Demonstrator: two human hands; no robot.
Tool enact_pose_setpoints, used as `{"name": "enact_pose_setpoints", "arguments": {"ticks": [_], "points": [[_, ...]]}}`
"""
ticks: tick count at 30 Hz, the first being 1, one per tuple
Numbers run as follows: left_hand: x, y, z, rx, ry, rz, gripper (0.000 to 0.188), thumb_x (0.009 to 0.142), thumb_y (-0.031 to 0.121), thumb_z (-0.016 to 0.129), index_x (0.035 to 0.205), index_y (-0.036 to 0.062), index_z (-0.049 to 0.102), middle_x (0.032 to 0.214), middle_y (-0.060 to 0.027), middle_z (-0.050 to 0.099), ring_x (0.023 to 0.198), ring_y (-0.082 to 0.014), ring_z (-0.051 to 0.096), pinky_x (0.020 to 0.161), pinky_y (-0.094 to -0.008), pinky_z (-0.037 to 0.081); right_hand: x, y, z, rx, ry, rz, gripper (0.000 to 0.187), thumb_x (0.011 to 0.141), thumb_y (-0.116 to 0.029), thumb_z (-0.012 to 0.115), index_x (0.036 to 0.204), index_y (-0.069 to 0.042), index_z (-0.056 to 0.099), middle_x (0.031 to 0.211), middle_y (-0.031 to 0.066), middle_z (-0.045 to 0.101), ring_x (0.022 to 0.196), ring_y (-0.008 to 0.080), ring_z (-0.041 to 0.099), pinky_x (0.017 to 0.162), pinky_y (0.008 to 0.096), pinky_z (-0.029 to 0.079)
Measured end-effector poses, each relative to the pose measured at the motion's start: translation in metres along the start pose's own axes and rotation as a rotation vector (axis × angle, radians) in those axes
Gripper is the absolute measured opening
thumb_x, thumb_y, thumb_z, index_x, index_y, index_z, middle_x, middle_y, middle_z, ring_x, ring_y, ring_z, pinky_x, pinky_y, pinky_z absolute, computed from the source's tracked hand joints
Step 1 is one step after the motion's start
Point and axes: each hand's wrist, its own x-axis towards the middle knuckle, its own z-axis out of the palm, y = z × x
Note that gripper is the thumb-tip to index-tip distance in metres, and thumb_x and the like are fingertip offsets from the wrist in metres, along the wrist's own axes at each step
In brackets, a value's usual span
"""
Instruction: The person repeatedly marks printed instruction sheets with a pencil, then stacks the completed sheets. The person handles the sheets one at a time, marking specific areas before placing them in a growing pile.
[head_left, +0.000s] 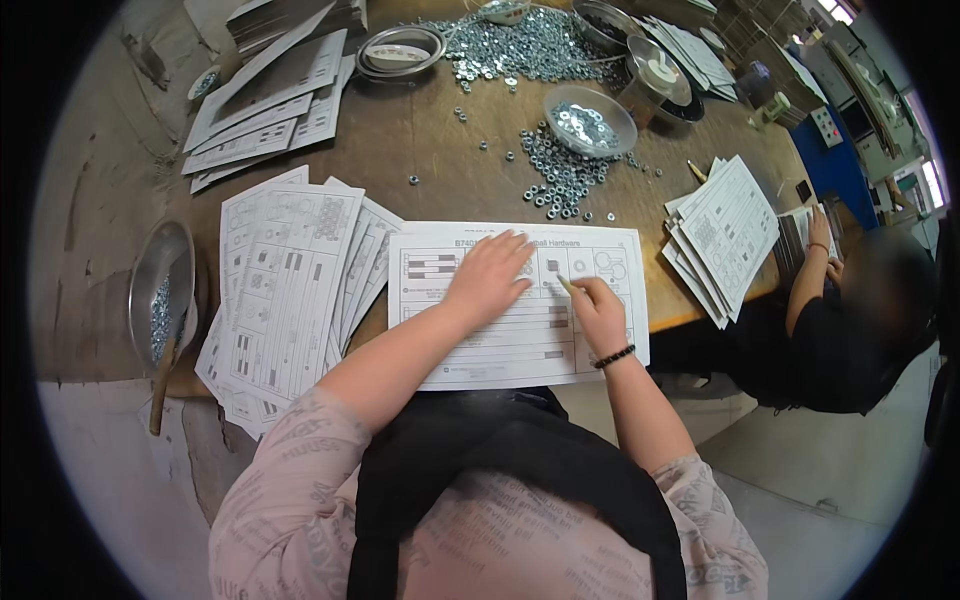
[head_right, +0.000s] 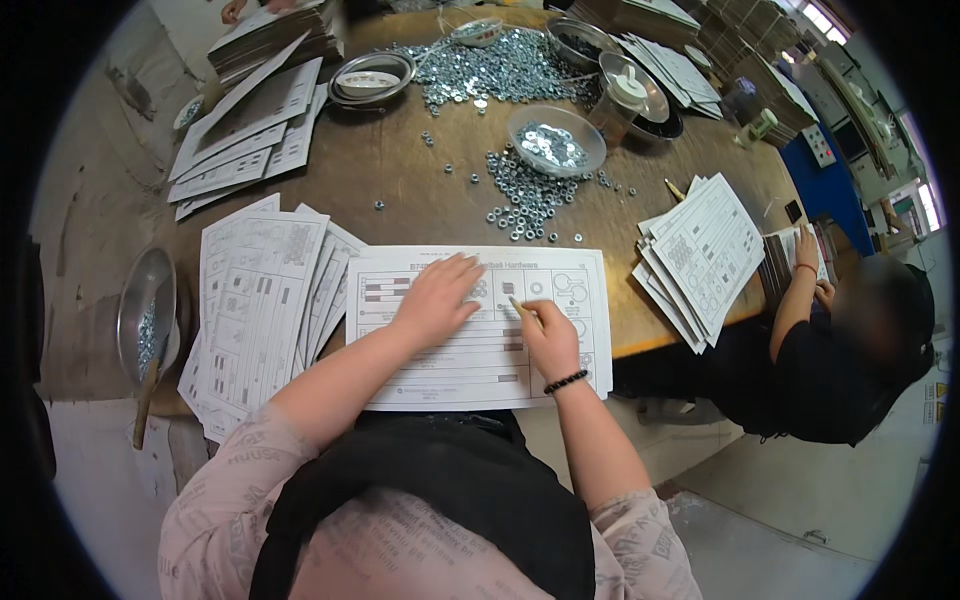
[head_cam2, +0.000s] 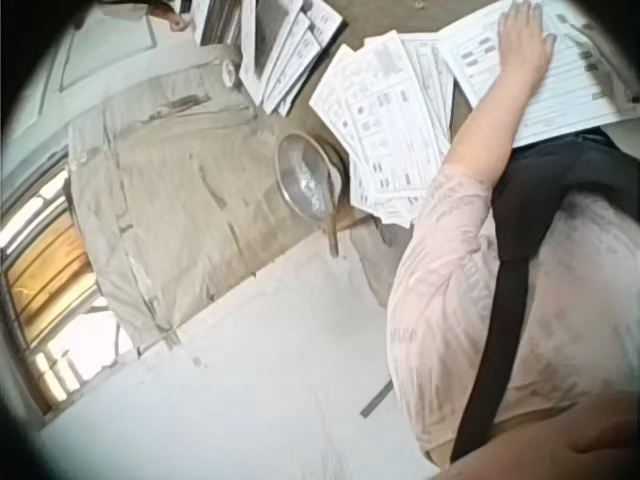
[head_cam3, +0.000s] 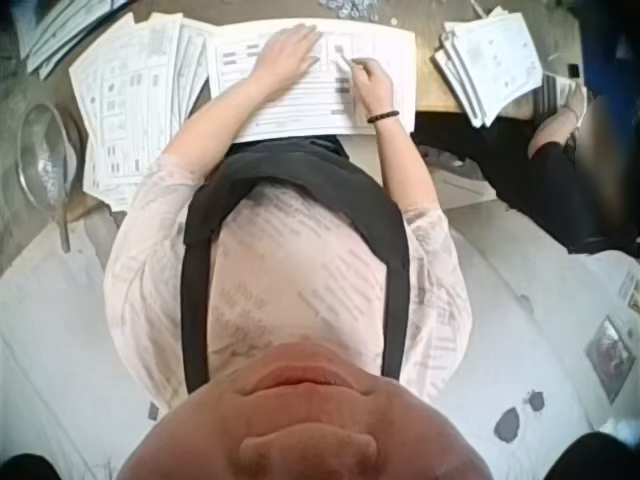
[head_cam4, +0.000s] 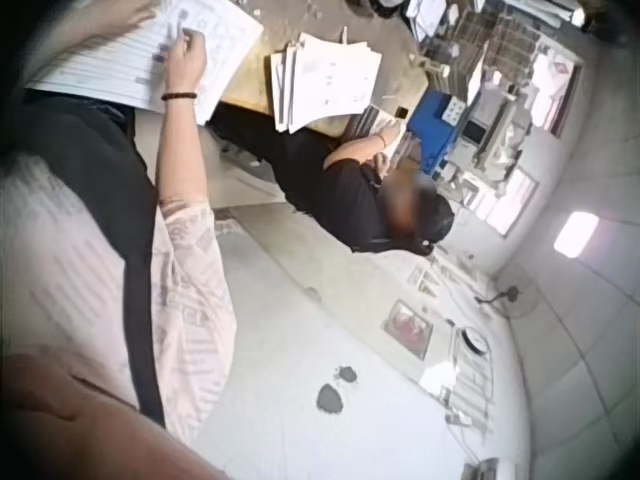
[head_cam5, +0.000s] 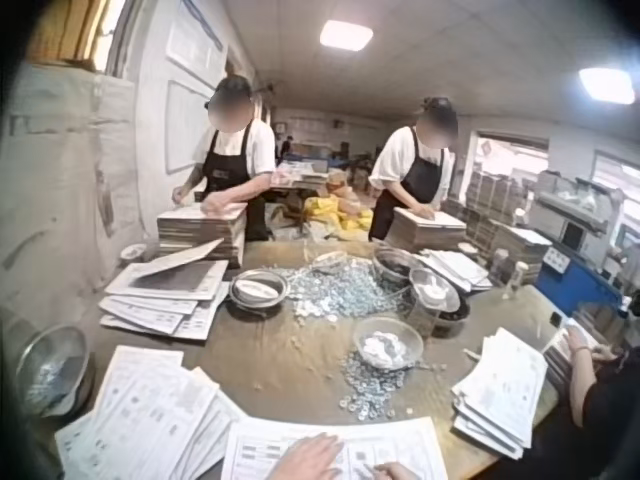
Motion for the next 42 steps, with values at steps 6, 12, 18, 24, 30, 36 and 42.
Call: {"name": "enact_pose_setpoints", "arguments": {"ticks": [6, 12, 18, 24, 30, 36, 42], "points": [[0.021, 0.004, 0.043, 0.087, 0.033, 0.081, 0.047, 0.075, 0.015, 0.054, 0.118, -0.0004, 0.045, 0.124, -0.0132, 0.045, 0.119, -0.0277, 0.038, 0.101, -0.0402, 0.028, 0.019, -0.006, 0.007, -0.349, 0.025, 0.02, 0.018, 0.082, -0.023, 0.049, 0.088, -0.008, 0.059, 0.073, 0.0149, 0.061, 0.069, 0.0324, 0.059, 0.061, 0.0388, 0.046], [0.026, -0.004, 0.04, 0.08, 0.022, 0.072, 0.045, 0.075, 0.017, 0.054, 0.117, 0.0002, 0.046, 0.125, -0.0125, 0.044, 0.12, -0.0266, 0.037, 0.101, -0.04, 0.028, 0.03, -0.012, 0.017, -0.419, 0.035, -0.1, 0.017, 0.082, -0.021, 0.05, 0.085, -0.007, 0.058, 0.072, 0.0141, 0.061, 0.066, 0.032, 0.059, 0.059, 0.0396, 0.046], [0.025, -0.004, 0.04, 0.1, 0.012, 0.055, 0.046, 0.074, 0.017, 0.054, 0.117, 0.0006, 0.048, 0.125, -0.0123, 0.044, 0.12, -0.0262, 0.038, 0.101, -0.04, 0.028, 0.039, -0.015, 0.023, -0.647, -0.038, -0.249, 0.012, 0.08, -0.016, 0.049, 0.079, -0.005, 0.052, 0.058, 0.0138, 0.057, 0.053, 0.0306, 0.057, 0.046, 0.0407, 0.044], [0.029, -0.002, 0.042, 0.086, 0.007, 0.045, 0.046, 0.073, 0.016, 0.054, 0.116, 0.0003, 0.048, 0.125, -0.0125, 0.044, 0.119, -0.0261, 0.038, 0.101, -0.0398, 0.028, 0.024, -0.017, 0.018, -0.684, -0.11, -0.193, 0.009, 0.078, -0.014, 0.052, 0.083, -0.007, 0.056, 0.062, 0.0137, 0.059, 0.056, 0.0313, 0.057, 0.049, 0.041, 0.045], [0.029, -0.001, 0.037, 0.091, 0.001, 0.045, 0.046, 0.073, 0.016, 0.055, 0.116, 0.0003, 0.048, 0.124, -0.0124, 0.044, 0.119, -0.0265, 0.038, 0.101, -0.0393, 0.028, 0.032, -0.012, -0.002, -0.468, -0.011, -0.095, 0.014, 0.08, -0.018, 0.05, 0.085, -0.007, 0.058, 0.065, 0.0141, 0.06, 0.062, 0.031, 0.058, 0.055, 0.0403, 0.045], [0.028, 0.0, 0.041, 0.092, 0.008, 0.041, 0.046, 0.073, 0.016, 0.056, 0.116, 0.0004, 0.048, 0.124, -0.0124, 0.045, 0.119, -0.0269, 0.039, 0.1, -0.0395, 0.028, 0.036, -0.008, 0.006, -0.563, -0.015, -0.153, 0.012, 0.08, -0.018, 0.05, 0.08, -0.007, 0.056, 0.062, 0.013, 0.059, 0.057, 0.0313, 0.057, 0.051, 0.0409, 0.044], [0.026, 0.001, 0.042, 0.098, 0.004, 0.038, 0.046, 0.073, 0.016, 0.055, 0.116, 0.0008, 0.048, 0.123, -0.0129, 0.045, 0.119, -0.0267, 0.039, 0.1, -0.0397, 0.029, 0.021, -0.009, 0.009, -0.625, -0.1, -0.055, 0.013, 0.081, -0.02, 0.049, 0.085, -0.008, 0.055, 0.064, 0.0147, 0.059, 0.06, 0.0328, 0.058, 0.053, 0.0418, 0.045]]}}
